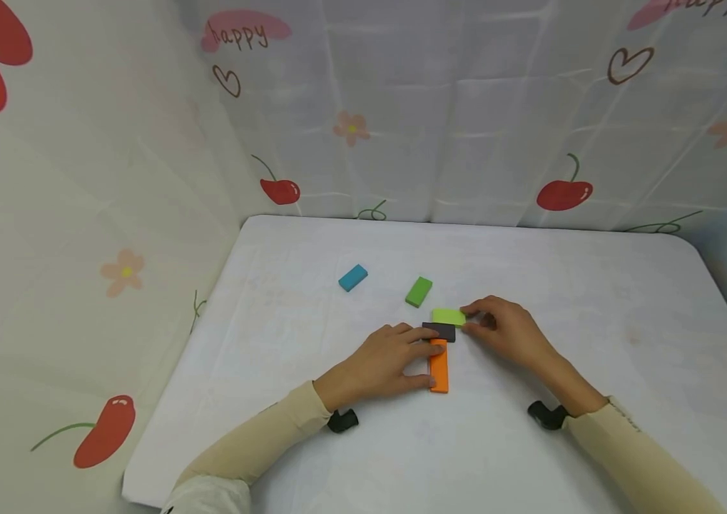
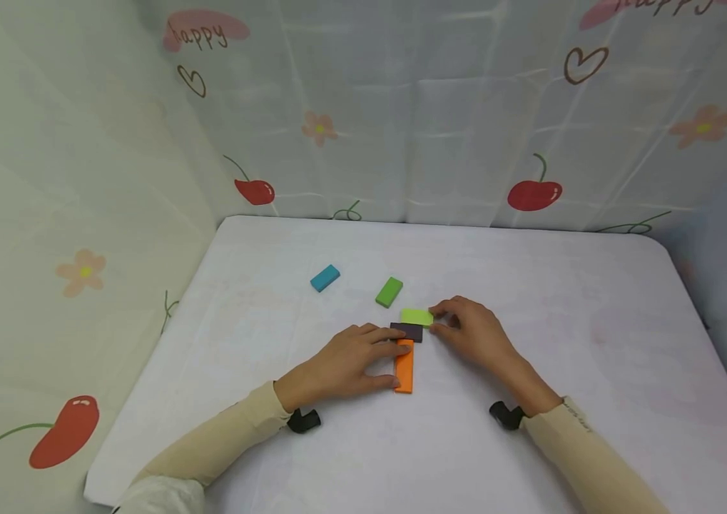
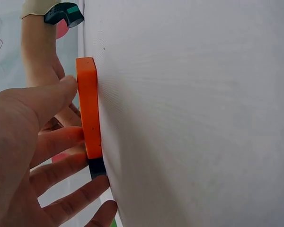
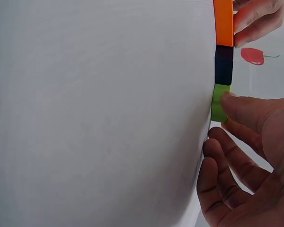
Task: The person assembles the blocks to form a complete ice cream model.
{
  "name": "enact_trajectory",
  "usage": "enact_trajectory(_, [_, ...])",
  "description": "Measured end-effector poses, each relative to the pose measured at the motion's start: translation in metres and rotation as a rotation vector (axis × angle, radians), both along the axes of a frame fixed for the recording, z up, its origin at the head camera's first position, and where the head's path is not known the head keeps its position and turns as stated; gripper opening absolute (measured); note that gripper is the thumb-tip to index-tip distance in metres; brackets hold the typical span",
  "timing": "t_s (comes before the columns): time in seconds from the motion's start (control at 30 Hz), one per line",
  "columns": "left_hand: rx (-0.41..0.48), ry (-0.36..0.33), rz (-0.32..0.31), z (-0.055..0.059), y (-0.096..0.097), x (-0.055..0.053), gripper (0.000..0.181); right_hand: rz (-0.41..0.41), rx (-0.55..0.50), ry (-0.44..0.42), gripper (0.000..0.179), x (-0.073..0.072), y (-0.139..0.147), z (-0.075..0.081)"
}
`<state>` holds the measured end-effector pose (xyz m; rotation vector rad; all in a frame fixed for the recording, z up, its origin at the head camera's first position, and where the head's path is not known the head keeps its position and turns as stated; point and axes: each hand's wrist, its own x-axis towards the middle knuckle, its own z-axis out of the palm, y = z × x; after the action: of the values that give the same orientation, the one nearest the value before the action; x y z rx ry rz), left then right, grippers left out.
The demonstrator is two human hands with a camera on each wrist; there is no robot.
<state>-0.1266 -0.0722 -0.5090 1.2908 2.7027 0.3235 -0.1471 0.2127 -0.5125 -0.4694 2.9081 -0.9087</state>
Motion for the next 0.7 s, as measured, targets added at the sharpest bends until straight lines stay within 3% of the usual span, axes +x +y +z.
enact_trajectory(0.27, [-0.039,0.039,0.003,-0.001,-0.001,0.001,0.076,0.012,0.018,-0.007,0.030,-0.001,-0.006,0.002])
enact_trajectory(0.7, [-0.027,0.037,0.013,-0.002,0.000,0.001,0.076,0.040,-0.011,0.019,0.023,-0.009,-0.014,0.002])
